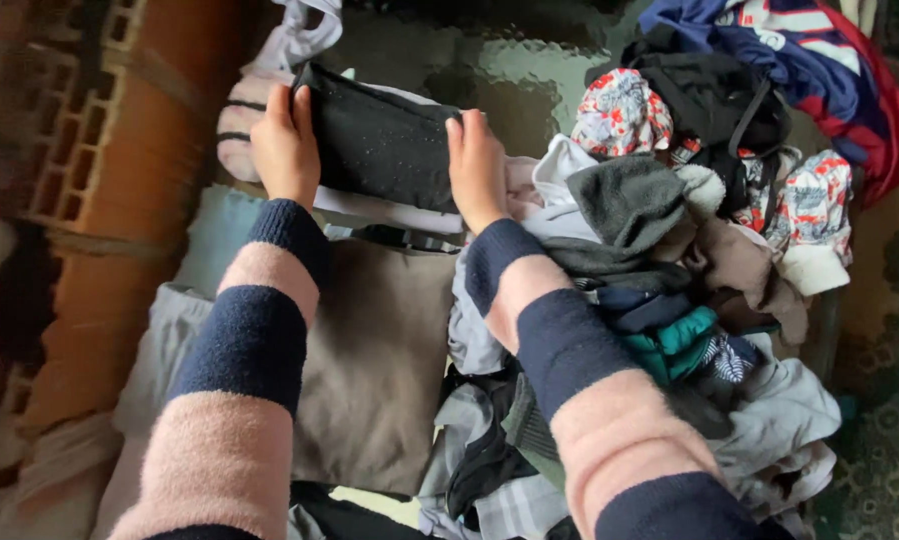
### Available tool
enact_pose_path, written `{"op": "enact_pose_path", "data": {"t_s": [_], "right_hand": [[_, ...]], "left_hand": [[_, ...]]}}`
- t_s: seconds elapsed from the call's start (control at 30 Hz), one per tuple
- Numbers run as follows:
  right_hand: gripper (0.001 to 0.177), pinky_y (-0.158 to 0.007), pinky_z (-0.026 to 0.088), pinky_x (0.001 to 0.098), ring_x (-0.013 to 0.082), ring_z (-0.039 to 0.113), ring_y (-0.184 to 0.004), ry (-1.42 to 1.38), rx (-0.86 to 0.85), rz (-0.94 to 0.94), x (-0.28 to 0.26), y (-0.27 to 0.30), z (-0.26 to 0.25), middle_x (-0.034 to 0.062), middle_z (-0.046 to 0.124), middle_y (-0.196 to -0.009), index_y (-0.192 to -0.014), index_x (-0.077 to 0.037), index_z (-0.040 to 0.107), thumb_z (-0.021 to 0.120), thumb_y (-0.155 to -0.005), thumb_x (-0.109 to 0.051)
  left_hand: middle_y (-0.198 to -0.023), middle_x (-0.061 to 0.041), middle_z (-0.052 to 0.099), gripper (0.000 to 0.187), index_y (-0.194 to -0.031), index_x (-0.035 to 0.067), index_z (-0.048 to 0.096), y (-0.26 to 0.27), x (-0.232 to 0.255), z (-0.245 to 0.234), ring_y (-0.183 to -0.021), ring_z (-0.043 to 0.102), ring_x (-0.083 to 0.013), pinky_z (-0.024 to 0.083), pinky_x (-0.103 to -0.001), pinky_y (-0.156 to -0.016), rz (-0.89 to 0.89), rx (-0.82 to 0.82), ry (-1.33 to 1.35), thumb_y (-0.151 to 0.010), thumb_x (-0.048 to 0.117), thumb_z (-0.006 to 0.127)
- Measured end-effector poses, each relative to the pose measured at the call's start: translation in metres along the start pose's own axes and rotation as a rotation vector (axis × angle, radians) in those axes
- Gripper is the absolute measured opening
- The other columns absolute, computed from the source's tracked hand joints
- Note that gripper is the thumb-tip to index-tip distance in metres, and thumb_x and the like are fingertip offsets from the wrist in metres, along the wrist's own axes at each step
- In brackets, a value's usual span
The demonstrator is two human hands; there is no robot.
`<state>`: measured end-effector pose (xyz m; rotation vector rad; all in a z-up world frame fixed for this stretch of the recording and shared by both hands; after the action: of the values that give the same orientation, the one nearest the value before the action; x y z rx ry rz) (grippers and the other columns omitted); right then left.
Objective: The person folds various clothing items including shorts, underwear, and a jersey on a glass table. Each item is unfolded, smoothed, and folded into a neat stack on the table surface.
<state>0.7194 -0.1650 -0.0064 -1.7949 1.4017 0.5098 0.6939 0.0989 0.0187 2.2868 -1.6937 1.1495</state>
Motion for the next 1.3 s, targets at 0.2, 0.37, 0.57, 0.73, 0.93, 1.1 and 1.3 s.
{"op": "enact_pose_path", "data": {"t_s": [0.2,0.37,0.57,0.73,0.93,1.1,1.3], "right_hand": [[0.016,-0.036,0.037,0.0376,0.0259,0.046,-0.049,0.431,0.056,-0.176,-0.014,0.006,0.001,0.0085,0.041,-0.099,-0.113,-0.012,0.043,0.057,-0.105,-0.015],[0.03,-0.054,0.051,0.0472,0.0351,0.055,-0.084,0.573,0.009,-0.219,-0.024,0.008,-0.007,0.0117,0.043,-0.113,-0.109,-0.016,0.059,0.064,-0.084,0.001],[0.009,-0.067,0.047,0.0408,0.029,0.052,-0.091,0.77,0.108,-0.418,-0.017,0.012,-0.004,0.0054,0.056,-0.099,-0.091,-0.012,0.067,0.064,-0.084,-0.008],[0.015,-0.066,0.054,0.0453,0.0321,0.057,-0.092,0.631,0.01,-0.341,0.005,0.012,0.004,0.0082,0.058,-0.106,-0.101,-0.01,0.067,0.063,-0.087,-0.01],[0.072,-0.066,0.055,0.0441,0.0287,0.06,-0.094,0.731,-0.014,-0.369,-0.036,-0.017,-0.092,0.0043,0.058,-0.102,-0.113,-0.015,0.06,0.095,-0.05,-0.013],[0.028,-0.072,0.057,0.0546,0.0343,0.072,-0.1,0.75,-0.56,0.153,0.079,-0.023,-0.12,0.0074,0.073,-0.101,-0.107,-0.022,0.069,0.07,-0.082,-0.034],[0.021,-0.081,0.057,0.0498,0.0389,0.071,-0.102,0.361,-0.33,0.072,0.042,-0.003,-0.184,0.013,0.075,-0.1,-0.111,-0.02,0.073,0.071,-0.09,-0.023]], "left_hand": [[-0.092,-0.021,0.069,0.029,-0.12,0.007,0.042,0.005,-0.017,0.034,-0.068,0.067,-0.0478,0.048,-0.059,-0.049,-0.03,-0.126,-0.404,-0.112,0.035,0.045],[-0.108,-0.016,0.047,0.018,-0.105,0.004,0.05,0.007,0.03,0.003,-0.079,0.054,-0.0306,0.048,-0.039,-0.053,0.374,0.051,-0.51,-0.093,0.0,0.062],[-0.115,-0.023,0.05,0.018,-0.109,-0.007,0.053,0.027,0.069,-0.017,-0.099,0.051,-0.0388,0.045,-0.046,-0.086,0.512,-0.065,-0.234,-0.093,0.001,0.055],[-0.17,-0.013,0.014,0.077,-0.163,0.012,0.026,0.043,0.043,-0.002,-0.156,0.012,-0.0329,0.019,-0.063,-0.119,0.181,-0.437,-0.289,-0.104,0.058,0.045],[-0.161,-0.02,0.034,0.062,-0.156,0.012,0.044,0.055,0.039,-0.01,-0.149,0.031,-0.0411,0.031,-0.072,-0.108,0.31,-0.307,-0.291,-0.107,0.047,0.057],[-0.142,-0.011,0.051,0.047,-0.131,0.02,0.059,0.102,0.075,-0.041,-0.135,0.05,-0.0336,0.041,-0.074,-0.099,0.343,-0.211,-0.175,-0.088,0.03,0.077],[-0.114,-0.013,0.065,0.023,-0.106,0.012,0.067,0.173,0.122,-0.104,-0.113,0.066,-0.0382,0.05,-0.055,-0.093,0.326,-0.345,0.351,-0.085,0.003,0.071]]}}
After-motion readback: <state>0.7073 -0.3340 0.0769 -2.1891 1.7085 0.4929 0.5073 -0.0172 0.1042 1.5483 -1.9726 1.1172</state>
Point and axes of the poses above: each hand's wrist, its own y-axis away from the middle knuckle, its own z-axis out of the palm, x = y × z, the point moved 2 cm from there along -y, towards the middle knuckle
